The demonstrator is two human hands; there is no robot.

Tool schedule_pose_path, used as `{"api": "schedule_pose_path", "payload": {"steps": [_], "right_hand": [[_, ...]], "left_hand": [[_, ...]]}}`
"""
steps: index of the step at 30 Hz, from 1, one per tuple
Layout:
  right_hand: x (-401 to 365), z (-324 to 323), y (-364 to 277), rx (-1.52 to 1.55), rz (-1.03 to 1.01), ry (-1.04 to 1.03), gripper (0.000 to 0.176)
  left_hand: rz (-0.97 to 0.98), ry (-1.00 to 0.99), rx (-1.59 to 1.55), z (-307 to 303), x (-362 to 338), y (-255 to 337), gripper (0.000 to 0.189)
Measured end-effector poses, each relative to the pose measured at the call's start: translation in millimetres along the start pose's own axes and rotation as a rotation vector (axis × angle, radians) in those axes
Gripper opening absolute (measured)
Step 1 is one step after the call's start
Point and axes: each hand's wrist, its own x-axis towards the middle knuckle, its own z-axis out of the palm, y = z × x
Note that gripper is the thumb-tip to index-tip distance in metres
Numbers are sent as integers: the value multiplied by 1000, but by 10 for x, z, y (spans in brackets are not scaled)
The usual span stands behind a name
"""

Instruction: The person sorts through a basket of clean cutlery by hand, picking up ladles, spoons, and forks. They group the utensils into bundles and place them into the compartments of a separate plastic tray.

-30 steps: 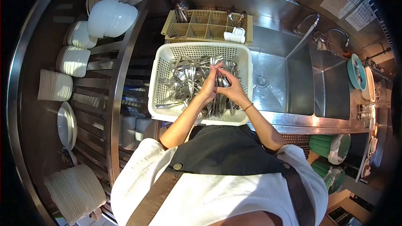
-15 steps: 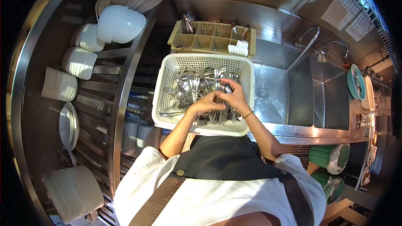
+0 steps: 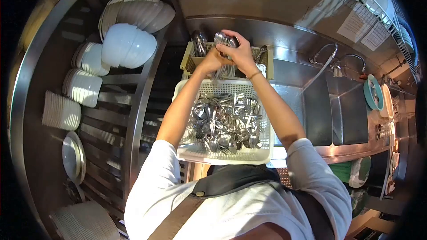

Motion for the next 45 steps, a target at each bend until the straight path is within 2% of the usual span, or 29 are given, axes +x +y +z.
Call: {"api": "schedule_pose_path", "payload": {"steps": [4,6,9,14,17,19,20,22,23,24,26,27,28,30,31,32,34,36,38,40,42,43,44,45], "right_hand": [[389,7,307,61,71,52,47],[487,-23,475,111,118,80,47],[492,-80,682,288,240,109,45],[475,-183,917,334,312,123,42],[400,-212,934,298,395,70,41],[333,-228,1074,92,401,-61,43],[284,-210,1176,91,404,-63,43],[164,-182,1447,-249,249,-162,48],[109,-161,1431,-271,257,-113,50],[84,-134,1366,-274,256,-109,50],[14,-54,1192,-463,76,-79,50],[3,11,1200,-581,-12,-94,45],[-22,62,1187,-585,-12,-90,45],[-107,139,1138,-826,98,-27,35],[-135,135,1151,-797,-52,9,24],[-182,133,1131,-801,-51,15,24],[-258,142,1071,-758,-97,-12,21],[-349,157,1098,-736,-116,8,21],[-395,190,1111,-707,-133,24,21],[-438,213,1093,-770,-162,42,23],[-436,200,1118,-771,-149,27,23],[-433,180,1105,-778,-116,-38,24],[-430,167,1092,-785,-83,-99,26],[-438,169,1062,-769,-128,-110,22]], "left_hand": [[25,-30,-33,-218,479,-273,49],[-25,-27,-42,-243,581,-386,48],[-100,-3,-13,-178,552,-424,47],[-156,100,41,-31,567,-533,47],[-46,194,8,79,585,-885,46],[-140,236,-129,157,494,-1096,44],[-142,238,-131,198,437,-1230,44],[-226,278,-48,292,350,-1652,40],[-230,261,-651,293,367,-1773,32],[-228,256,-652,231,371,-1778,32],[-201,-61,334,139,308,-1803,28],[-78,9,387,214,313,-2028,29],[-74,5,385,269,312,-2248,29],[-59,126,-189,326,295,-2529,32],[43,51,187,255,269,-2181,37],[46,45,184,194,161,-1852,37],[-44,-114,285,96,-111,-1326,39],[-59,-110,161,89,-342,-1185,37],[-49,179,381,32,-565,-1068,38],[-60,239,336,-136,-763,-573,36],[224,427,702,-328,-875,-405,33],[170,460,829,-348,-934,-243,28],[158,458,835,-413,-970,-357,28],[81,344,819,-494,-994,-559,26]]}}
